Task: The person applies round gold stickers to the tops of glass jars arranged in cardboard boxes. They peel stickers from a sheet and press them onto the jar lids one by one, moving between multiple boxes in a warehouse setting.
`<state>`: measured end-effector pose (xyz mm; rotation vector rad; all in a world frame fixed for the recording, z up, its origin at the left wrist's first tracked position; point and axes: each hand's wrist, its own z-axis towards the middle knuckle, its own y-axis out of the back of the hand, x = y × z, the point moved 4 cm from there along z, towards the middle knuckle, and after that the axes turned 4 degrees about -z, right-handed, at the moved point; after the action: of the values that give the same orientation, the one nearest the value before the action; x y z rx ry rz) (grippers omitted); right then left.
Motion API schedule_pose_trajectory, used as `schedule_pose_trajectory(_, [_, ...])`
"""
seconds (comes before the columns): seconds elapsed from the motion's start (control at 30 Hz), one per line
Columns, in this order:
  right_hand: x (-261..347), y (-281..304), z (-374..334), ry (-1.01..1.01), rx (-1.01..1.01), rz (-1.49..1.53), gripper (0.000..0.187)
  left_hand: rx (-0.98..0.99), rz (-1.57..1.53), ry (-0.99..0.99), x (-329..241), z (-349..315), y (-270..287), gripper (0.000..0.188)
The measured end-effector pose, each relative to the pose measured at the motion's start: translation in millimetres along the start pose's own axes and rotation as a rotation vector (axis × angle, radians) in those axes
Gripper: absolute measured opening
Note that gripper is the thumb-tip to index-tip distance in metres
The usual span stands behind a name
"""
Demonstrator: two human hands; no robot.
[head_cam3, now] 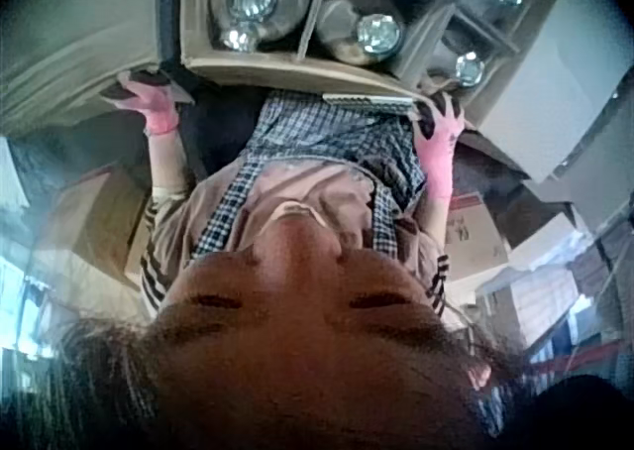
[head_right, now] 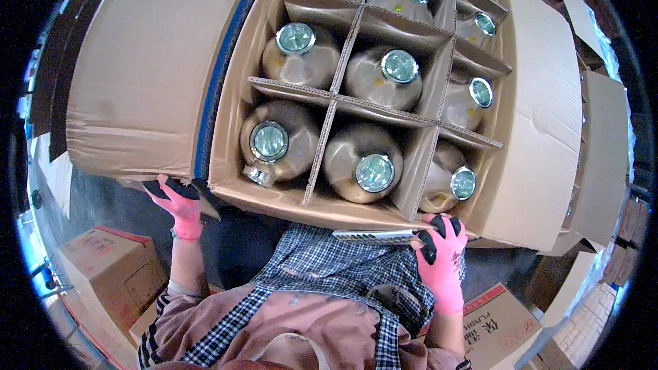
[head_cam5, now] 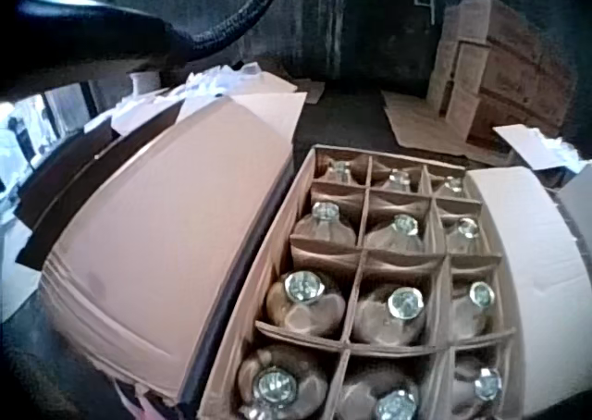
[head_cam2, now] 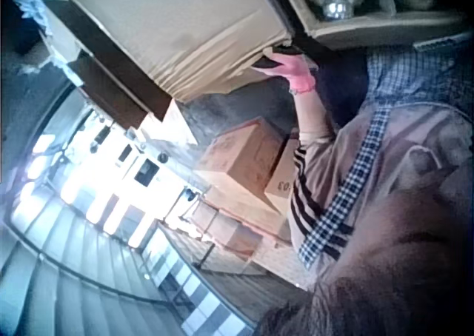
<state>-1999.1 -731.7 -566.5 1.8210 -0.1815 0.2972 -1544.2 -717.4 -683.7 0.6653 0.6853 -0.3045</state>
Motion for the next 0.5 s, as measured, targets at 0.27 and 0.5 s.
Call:
schedule_pose_trajectory(0.27, [-10,-3,-4,0.094,-0.019,0.038,0.024,-0.078,-0.204,0.217,42,-13,17,0.065])
schedule_pose_trajectory(0.5, [-22,-5,-10,0.214,0.012,0.121,0.024,-0.031,-0.247,0.486,-27,35,11,0.056])
